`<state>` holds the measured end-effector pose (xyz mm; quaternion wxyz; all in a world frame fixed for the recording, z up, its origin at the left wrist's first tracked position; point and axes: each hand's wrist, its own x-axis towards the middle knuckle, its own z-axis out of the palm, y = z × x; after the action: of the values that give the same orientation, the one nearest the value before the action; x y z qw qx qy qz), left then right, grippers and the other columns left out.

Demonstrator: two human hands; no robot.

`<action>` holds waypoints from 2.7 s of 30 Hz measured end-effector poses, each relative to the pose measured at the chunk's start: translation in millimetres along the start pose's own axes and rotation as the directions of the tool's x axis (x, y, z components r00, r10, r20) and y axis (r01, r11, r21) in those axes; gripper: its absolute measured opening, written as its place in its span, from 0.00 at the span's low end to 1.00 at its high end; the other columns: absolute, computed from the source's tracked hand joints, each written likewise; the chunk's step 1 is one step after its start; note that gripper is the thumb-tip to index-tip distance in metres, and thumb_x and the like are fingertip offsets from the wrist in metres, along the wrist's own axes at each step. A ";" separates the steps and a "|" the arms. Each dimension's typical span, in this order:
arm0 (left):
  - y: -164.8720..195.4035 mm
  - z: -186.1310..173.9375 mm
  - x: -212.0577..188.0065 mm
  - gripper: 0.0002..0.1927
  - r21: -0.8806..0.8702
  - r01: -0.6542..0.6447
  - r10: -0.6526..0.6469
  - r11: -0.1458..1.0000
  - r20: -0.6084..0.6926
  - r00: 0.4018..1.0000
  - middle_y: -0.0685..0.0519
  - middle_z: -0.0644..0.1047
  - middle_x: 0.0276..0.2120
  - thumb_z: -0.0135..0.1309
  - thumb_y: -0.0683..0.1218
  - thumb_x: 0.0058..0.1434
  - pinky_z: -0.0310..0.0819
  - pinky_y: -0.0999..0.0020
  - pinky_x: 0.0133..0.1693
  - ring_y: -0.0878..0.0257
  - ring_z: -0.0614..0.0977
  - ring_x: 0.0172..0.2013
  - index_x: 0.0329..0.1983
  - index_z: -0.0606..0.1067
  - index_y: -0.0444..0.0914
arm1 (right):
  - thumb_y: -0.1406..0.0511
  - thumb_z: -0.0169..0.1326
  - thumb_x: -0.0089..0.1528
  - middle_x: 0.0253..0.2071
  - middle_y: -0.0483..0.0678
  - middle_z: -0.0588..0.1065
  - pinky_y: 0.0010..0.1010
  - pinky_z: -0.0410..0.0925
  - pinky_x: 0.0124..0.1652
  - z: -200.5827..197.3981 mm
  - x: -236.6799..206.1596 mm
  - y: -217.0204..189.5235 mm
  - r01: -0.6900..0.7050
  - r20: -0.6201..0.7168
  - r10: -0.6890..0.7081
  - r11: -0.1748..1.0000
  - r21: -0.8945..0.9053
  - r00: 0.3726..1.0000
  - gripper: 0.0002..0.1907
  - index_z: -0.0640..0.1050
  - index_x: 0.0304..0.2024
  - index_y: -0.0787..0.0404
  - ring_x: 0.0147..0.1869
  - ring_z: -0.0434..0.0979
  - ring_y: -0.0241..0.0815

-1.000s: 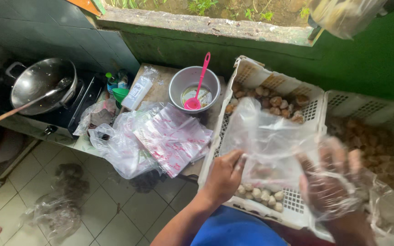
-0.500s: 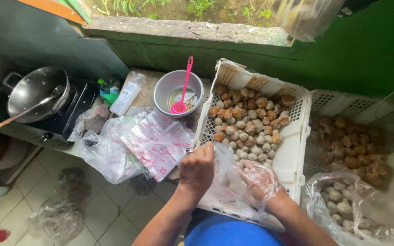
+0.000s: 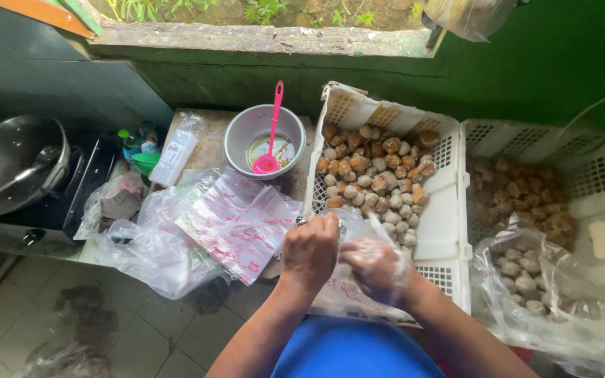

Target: The person packs round meatballs from a plastic crate into a clear plastic bag, opening the bag, placing the meatballs in one at a time, and lifting the filled bag. They repeat the packing with additional bags at the work table.

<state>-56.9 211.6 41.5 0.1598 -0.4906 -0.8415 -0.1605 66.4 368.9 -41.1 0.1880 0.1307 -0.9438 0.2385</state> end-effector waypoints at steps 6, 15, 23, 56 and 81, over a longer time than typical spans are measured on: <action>0.2 3.6 0.0 0.02 -0.010 0.007 -0.007 1.000 0.011 1.000 0.50 0.76 0.24 0.53 0.40 0.55 0.76 0.59 0.29 0.55 0.82 0.24 0.29 0.72 0.41 | 0.58 0.57 0.60 0.39 0.54 0.79 0.47 0.72 0.49 8.6 -10.0 -21.5 -0.461 0.543 0.543 0.837 -0.295 0.640 0.13 0.82 0.44 0.54 0.46 0.80 0.57; 8.8 -10.0 -3.5 0.11 -0.035 -0.039 0.041 0.999 0.069 0.997 0.51 0.74 0.23 0.56 0.50 0.60 0.73 0.60 0.25 0.55 0.80 0.21 0.30 0.71 0.39 | 0.57 0.55 0.67 0.47 0.55 0.81 0.42 0.75 0.48 11.3 -44.2 -5.8 -0.456 0.387 0.328 0.836 0.306 0.862 0.16 0.81 0.53 0.58 0.47 0.83 0.50; 8.5 -6.3 -2.9 0.03 -0.001 -0.058 0.058 0.998 0.085 0.995 0.53 0.74 0.23 0.53 0.41 0.56 0.71 0.61 0.26 0.58 0.80 0.22 0.32 0.71 0.40 | 0.57 0.48 0.68 0.44 0.51 0.82 0.32 0.78 0.46 -85.9 -44.5 58.1 -0.802 0.281 0.774 0.597 -0.026 0.568 0.15 0.80 0.48 0.57 0.43 0.84 0.41; -2.6 -0.7 -12.7 0.03 -0.072 -0.049 0.053 0.996 0.055 0.997 0.51 0.75 0.23 0.54 0.39 0.52 0.72 0.59 0.29 0.56 0.81 0.24 0.26 0.72 0.41 | 0.63 0.47 0.68 0.51 0.54 0.79 0.32 0.77 0.51 -51.4 -7.7 38.6 -0.862 0.165 0.856 0.447 0.238 0.489 0.18 0.75 0.58 0.61 0.50 0.82 0.44; 2.6 -3.0 -7.6 0.04 -0.045 -0.050 0.053 0.998 0.073 0.996 0.51 0.75 0.23 0.53 0.39 0.51 0.73 0.59 0.28 0.56 0.81 0.23 0.26 0.71 0.41 | 0.68 0.53 0.64 0.51 0.54 0.76 0.42 0.72 0.52 -22.0 -19.0 99.3 -0.798 0.237 0.774 0.602 0.010 0.587 0.15 0.76 0.54 0.58 0.50 0.80 0.51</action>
<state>-50.8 205.7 41.2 0.1221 -0.5212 -0.8301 -0.1563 56.5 467.5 -70.8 -0.0448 -0.2654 -0.9027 0.3358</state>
